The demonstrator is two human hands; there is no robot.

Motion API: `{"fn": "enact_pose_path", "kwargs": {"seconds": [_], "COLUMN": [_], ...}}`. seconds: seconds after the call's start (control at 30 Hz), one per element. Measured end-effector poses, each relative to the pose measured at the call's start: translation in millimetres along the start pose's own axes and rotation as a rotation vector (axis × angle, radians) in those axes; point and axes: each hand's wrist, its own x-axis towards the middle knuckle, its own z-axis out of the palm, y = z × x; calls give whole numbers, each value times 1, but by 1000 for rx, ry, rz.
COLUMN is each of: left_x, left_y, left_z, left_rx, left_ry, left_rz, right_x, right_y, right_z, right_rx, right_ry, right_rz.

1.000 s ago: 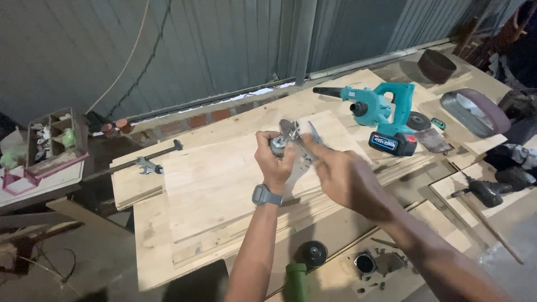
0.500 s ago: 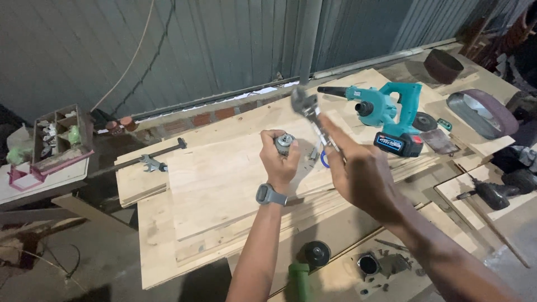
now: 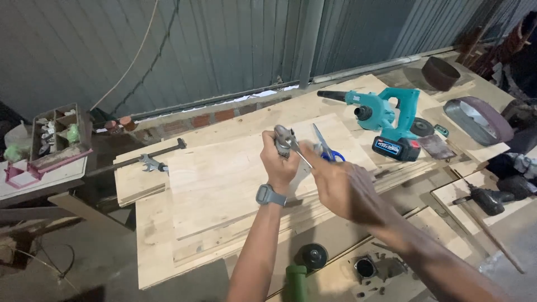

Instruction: The person assembles a small mechanical component on a wooden workbench. They use a screwdriver to tighten a screw, then use scissors to trim a small piece of material. Finally, they use a wrench to tighten a nut on the assembly.

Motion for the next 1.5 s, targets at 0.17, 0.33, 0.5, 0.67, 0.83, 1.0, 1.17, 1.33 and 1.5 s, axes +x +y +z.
{"fn": "enact_pose_path", "kwargs": {"seconds": [0.17,0.33,0.5,0.67,0.83,1.0,1.17,1.33,1.5], "left_x": [6,10,16,24,29,34,32,30,32], "left_y": [13,10,26,38,57,39,16,15,29], "left_z": [-6,-9,-16,-19,-18,-22,-30,-32,-30], "left_rx": [-14,-9,-13,-123,-308,-294,-280,-342,-372], "left_ry": [-40,-134,-146,-209,-307,-325,-307,-335,-349], "left_rz": [21,-38,-35,-119,-318,-343,-359,-357,-348], "right_x": [0,29,59,84,89,88,111,119,124], "right_y": [-11,56,96,117,125,60,49,49,48], "right_z": [-18,36,109,150,176,64,54,47,35], "right_rx": [158,456,411,118,-73,151,432,160,58], "right_ry": [98,28,-133,-186,-212,24,374,162,53], "right_rz": [103,489,456,304,203,-54,-540,-707,-739]}}
